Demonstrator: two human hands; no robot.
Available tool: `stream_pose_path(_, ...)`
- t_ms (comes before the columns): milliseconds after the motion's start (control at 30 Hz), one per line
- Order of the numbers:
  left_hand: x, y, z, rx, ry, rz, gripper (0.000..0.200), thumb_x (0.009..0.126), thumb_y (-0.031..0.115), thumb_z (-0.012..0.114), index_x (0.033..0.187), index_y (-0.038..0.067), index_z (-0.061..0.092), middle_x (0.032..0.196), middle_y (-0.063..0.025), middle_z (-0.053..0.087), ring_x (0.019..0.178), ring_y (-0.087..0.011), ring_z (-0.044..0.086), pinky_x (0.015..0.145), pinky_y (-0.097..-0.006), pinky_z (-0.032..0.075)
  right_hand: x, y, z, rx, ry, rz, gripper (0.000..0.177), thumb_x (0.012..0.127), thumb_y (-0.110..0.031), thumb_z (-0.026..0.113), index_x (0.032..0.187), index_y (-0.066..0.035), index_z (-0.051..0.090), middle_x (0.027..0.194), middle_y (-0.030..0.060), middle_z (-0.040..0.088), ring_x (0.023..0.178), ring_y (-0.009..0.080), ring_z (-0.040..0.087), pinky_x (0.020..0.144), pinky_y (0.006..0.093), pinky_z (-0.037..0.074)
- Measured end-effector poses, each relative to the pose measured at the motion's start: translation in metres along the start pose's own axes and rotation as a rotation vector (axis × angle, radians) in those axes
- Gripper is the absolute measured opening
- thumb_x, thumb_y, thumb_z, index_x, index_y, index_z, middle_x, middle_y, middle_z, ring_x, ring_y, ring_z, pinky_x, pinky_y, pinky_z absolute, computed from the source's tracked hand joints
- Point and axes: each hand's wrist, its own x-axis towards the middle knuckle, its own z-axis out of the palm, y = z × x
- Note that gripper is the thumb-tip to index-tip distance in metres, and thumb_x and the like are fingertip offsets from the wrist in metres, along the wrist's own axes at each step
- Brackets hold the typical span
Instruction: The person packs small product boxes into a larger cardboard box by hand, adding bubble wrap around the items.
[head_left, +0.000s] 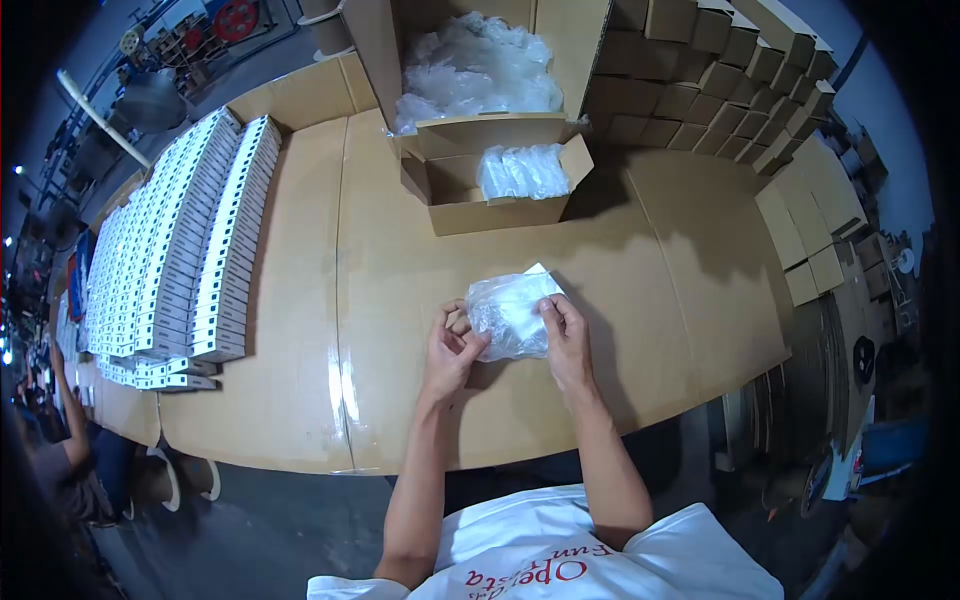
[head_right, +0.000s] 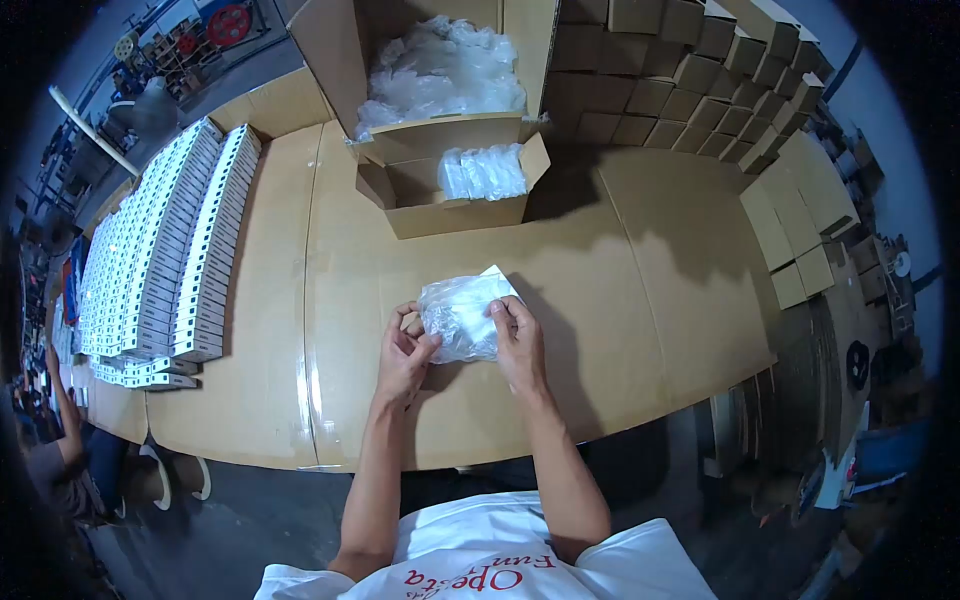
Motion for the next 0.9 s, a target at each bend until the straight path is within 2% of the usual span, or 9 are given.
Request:
stream_pose_path(267,-0.003,0.004,-0.018,-0.483,0.133,0.082,0.059,0.078,-0.019,0.053,0.132,0.004,0.046,0.113,-0.0104,0.056,0.090,-0.0147,0.059,0.069,-0.0253,0.052,0.002,0.011,-0.007,0.170,0.043,0.079,0.025,0.106,-0.022,0.052,0.093,-0.002,0.062,0.082,-0.0028,0.054,0.079,0.0074,0.045,0.074,0.0252,0.040)
stream_pose_path(300,0.000,0.005,-0.016,-0.225,0.135,0.193,0.059,0.077,-0.020,0.051,0.131,0.004,0.049,0.120,-0.0118,0.052,0.097,-0.0168,0.057,0.072,-0.0238,0.050,0.002,0.006,-0.004,0.374,0.050,0.159,0.026,0.105,-0.023,0.053,0.092,-0.003,0.063,0.084,-0.0023,0.056,0.082,0.0078,0.047,0.076,0.0252,0.040)
stream_pose_path(400,-0.001,0.004,0.005,0.588,0.189,0.470,0.058,0.079,-0.013,0.057,0.134,0.005,0.050,0.127,-0.0106,0.049,0.107,-0.0189,0.056,0.085,-0.0253,0.049,-0.003,-0.015,-0.008,0.290,-0.033,0.139,0.029,0.105,-0.026,0.054,0.090,-0.003,0.063,0.085,-0.0014,0.058,0.083,0.0080,0.048,0.077,0.0255,0.040)
stream_pose_path(533,-0.013,0.014,0.011,0.899,0.077,0.598,0.039,0.081,0.006,0.072,0.119,0.007,0.065,0.138,-0.0132,0.047,0.125,-0.0251,0.050,0.096,-0.0336,0.048,-0.004,-0.012,-0.011,0.209,-0.072,0.215,0.032,0.105,-0.028,0.053,0.098,0.000,0.067,0.091,0.0023,0.064,0.089,0.0092,0.054,0.081,0.0263,0.044)
stream_pose_path(567,-0.005,0.001,-0.001,0.723,0.145,0.696,0.025,0.087,0.011,0.075,0.110,0.005,0.070,0.131,-0.0128,0.054,0.103,-0.0211,0.059,0.083,-0.0291,0.049,-0.007,-0.016,-0.010,0.168,-0.056,0.217,0.032,0.105,-0.028,0.053,0.101,0.000,0.068,0.093,0.0032,0.065,0.090,0.0096,0.056,0.082,0.0266,0.044)
stream_pose_path(667,-0.009,0.007,-0.002,0.255,0.247,0.381,0.018,0.097,0.017,0.067,0.103,0.000,0.069,0.107,-0.0074,0.064,0.089,-0.0128,0.059,0.077,-0.0261,0.048,-0.009,-0.045,-0.016,-0.085,-0.120,0.053,0.037,0.103,-0.032,0.057,0.120,-0.001,0.067,0.108,0.0108,0.066,0.098,0.0153,0.061,0.083,0.0314,0.051)
stream_pose_path(700,-0.011,0.007,-0.005,0.320,0.351,0.367,0.023,0.103,0.019,0.059,0.096,-0.001,0.068,0.085,0.0010,0.064,0.077,-0.0056,0.054,0.067,-0.0228,0.044,-0.010,-0.053,-0.017,-0.158,-0.139,0.005,0.038,0.101,-0.032,0.059,0.122,-0.001,0.066,0.110,0.0122,0.065,0.099,0.0166,0.061,0.083,0.0325,0.052)
stream_pose_path(767,-0.011,0.006,-0.009,0.327,0.370,0.322,0.023,0.103,0.021,0.060,0.094,0.001,0.068,0.080,0.0029,0.062,0.072,-0.0046,0.053,0.062,-0.0224,0.042,-0.007,-0.052,-0.015,-0.090,-0.186,-0.137,0.049,0.091,-0.032,0.074,0.128,-0.002,0.063,0.118,0.0180,0.061,0.103,0.0225,0.062,0.083,0.0360,0.055)
stream_pose_path(900,-0.011,0.007,-0.002,0.334,0.345,0.254,0.024,0.101,0.022,0.063,0.091,0.001,0.068,0.077,0.0043,0.062,0.067,-0.0038,0.051,0.057,-0.0224,0.040,-0.008,-0.051,0.001,-0.281,-0.208,-0.217,0.058,0.072,-0.030,0.090,0.118,-0.002,0.068,0.103,0.0143,0.066,0.099,0.0223,0.064,0.078,0.0318,0.053)
